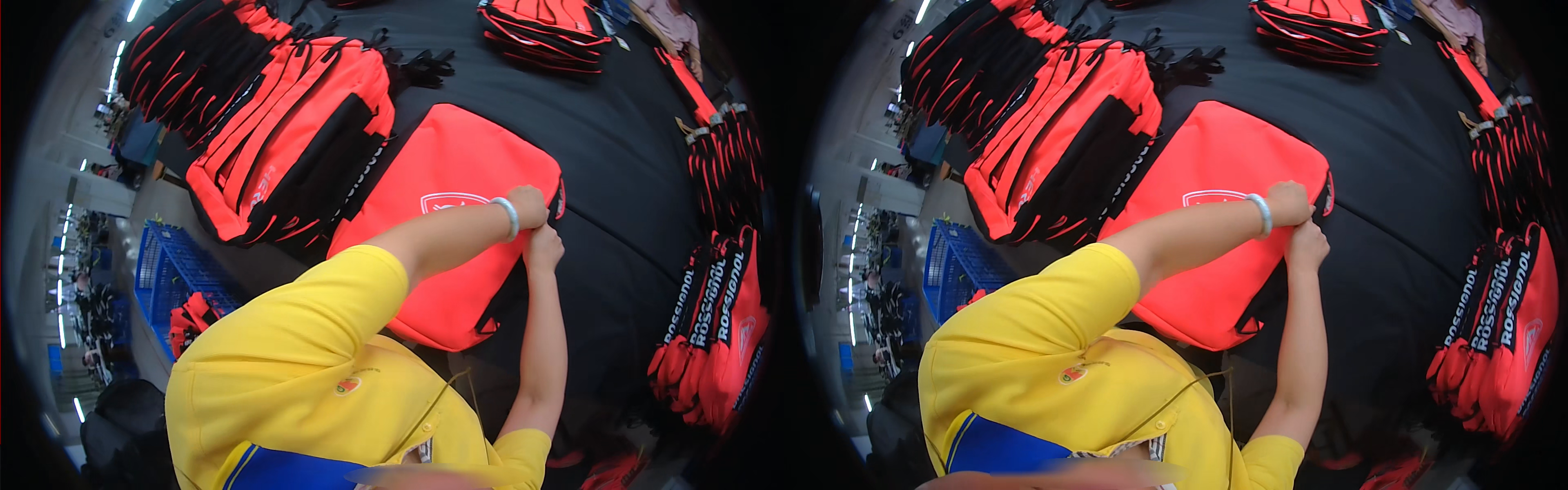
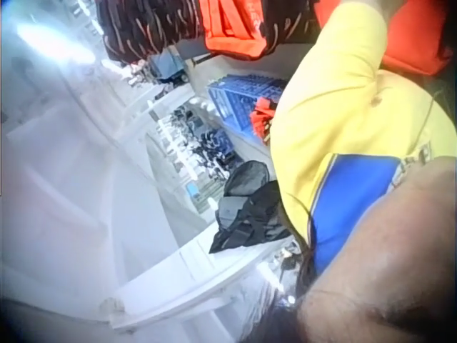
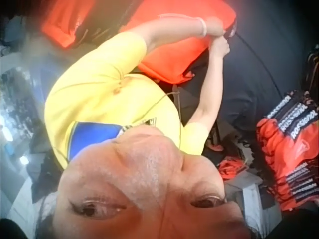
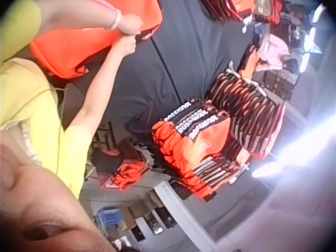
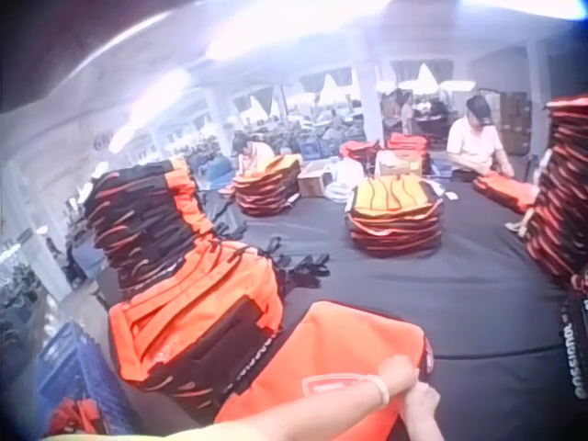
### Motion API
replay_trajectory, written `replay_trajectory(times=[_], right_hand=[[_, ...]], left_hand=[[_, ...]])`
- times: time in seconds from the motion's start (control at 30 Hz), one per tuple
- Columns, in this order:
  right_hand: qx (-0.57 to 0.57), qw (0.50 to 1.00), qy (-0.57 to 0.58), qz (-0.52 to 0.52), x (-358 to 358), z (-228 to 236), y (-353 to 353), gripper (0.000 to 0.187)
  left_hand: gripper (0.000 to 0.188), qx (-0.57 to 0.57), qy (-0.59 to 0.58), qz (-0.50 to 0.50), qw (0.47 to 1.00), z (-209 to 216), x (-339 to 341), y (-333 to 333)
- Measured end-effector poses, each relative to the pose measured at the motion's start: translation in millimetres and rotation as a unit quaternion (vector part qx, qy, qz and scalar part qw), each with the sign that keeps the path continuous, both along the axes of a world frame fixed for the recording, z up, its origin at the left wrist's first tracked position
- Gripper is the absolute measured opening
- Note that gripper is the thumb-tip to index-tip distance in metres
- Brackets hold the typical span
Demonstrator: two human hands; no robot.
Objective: Inspecting and organizing red backpacks in a manufacturing or warehouse setting.
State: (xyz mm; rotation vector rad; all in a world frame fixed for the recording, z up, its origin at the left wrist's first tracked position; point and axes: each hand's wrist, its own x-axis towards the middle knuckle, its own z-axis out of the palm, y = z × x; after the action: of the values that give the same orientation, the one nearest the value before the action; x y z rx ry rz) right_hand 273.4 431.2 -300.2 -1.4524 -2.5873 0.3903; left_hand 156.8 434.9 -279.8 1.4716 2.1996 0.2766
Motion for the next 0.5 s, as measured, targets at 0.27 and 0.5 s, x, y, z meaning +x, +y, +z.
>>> replay_trajectory(times=[0.27, 0.5], right_hand=[[0.048, 0.932, -0.084, 0.35, 99.1, 1.6, -143.0, 0.025], [-0.327, 0.871, 0.356, 0.085, 102.7, 123.2, -149.0, 0.018]], left_hand=[[0.023, 0.061, -0.015, 0.006, 0.998, -51.6, 0.4, -6.1], [0.023, 0.189, 0.021, -0.171, 0.967, 114.4, -44.5, -56.3]])
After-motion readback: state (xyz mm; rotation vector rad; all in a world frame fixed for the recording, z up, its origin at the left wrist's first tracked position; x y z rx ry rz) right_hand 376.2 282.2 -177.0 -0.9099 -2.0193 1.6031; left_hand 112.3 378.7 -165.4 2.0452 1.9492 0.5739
